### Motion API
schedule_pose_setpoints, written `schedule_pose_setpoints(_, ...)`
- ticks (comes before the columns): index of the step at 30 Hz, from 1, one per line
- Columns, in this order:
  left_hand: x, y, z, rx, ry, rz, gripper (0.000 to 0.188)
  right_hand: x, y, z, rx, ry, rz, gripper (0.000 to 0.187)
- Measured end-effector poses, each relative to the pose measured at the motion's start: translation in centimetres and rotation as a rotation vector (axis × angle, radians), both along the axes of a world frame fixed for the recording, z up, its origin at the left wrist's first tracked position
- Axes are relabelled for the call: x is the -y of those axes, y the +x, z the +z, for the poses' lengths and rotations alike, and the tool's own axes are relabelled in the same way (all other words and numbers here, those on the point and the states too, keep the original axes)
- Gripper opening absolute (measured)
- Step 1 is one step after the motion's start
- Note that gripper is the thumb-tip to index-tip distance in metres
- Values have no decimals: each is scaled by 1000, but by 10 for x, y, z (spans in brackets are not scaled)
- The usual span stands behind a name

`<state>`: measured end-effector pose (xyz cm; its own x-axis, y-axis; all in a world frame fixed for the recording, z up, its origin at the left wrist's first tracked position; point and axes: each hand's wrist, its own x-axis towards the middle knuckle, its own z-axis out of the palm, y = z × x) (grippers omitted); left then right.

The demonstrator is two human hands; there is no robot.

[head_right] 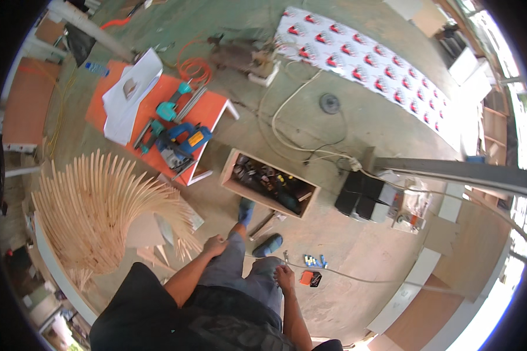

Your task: The person cleans a sanding disk with a cloth, walks to a storage area to select a sheet of sandpaper, and then pours liquid from a bottle onto the sandpaper at a workbench.

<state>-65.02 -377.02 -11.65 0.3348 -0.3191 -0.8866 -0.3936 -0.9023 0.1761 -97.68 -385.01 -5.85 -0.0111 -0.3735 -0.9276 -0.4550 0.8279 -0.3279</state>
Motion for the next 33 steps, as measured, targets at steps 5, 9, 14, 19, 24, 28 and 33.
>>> schedule_pose_setpoints(5,-40,41,34,90,-3,-79,44,10,-7,46,70,-107,-96,28)
schedule_pose_setpoints(9,-37,52,48,152,-55,-232,45,1,-26,74,63,-173,-143,28)
schedule_pose_setpoints(14,-14,25,29,59,-248,-240,35,-42,-94,71,-88,-129,-213,26)
schedule_pose_setpoints(19,79,-25,99,18,-311,-318,41,-133,-164,23,-176,-67,-516,26)
schedule_pose_setpoints(24,102,-27,108,23,-382,-347,42,-168,-172,20,-137,-174,-88,27)
schedule_pose_setpoints(28,101,-34,110,45,-353,-497,41,-194,-187,-55,-310,-448,232,30)
schedule_pose_setpoints(33,70,13,6,-104,-457,-472,45,-156,-142,-50,-344,-296,-178,38)
